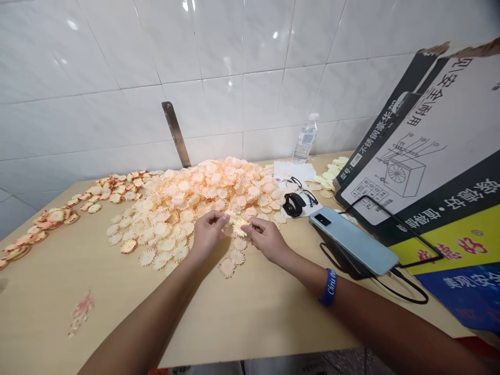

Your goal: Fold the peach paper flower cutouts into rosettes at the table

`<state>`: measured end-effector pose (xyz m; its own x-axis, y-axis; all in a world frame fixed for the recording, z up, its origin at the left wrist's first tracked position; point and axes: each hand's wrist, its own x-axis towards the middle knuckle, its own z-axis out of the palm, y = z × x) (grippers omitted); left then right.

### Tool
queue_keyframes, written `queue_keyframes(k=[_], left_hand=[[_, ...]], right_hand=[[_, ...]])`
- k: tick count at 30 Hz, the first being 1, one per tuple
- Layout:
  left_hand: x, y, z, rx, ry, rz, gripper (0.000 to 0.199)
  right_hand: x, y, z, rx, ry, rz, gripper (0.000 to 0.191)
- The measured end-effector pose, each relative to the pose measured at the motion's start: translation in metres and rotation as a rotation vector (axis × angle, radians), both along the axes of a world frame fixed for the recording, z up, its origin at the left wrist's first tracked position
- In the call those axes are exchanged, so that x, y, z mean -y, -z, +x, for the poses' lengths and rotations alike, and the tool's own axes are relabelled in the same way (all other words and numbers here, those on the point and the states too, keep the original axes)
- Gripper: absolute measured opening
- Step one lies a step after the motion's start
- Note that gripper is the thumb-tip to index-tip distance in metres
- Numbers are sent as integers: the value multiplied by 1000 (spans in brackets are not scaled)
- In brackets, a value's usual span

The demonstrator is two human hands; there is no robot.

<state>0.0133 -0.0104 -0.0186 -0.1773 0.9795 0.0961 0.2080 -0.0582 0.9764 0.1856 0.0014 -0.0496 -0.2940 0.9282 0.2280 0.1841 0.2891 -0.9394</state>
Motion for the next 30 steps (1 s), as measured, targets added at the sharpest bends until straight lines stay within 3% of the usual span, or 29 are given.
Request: queue_keyframes(k=[6, 9, 15, 21, 30], left_hand=[[1, -1, 8, -105, -134, 183, 24], [4, -1, 12, -150, -93, 237, 27], [8, -8, 8, -103, 155, 131, 27], [7, -13, 4, -119, 116, 55, 26], [3, -4, 7, -52, 158, -56, 29]], right_hand=[[2, -8, -9, 19, 40, 86, 42], [4, -5, -7, -1, 57, 94, 43], [2, 1, 0, 26, 59, 84, 42], [-2, -1, 4, 84, 62, 96, 43], [-3, 0, 4, -109, -115, -190, 36]])
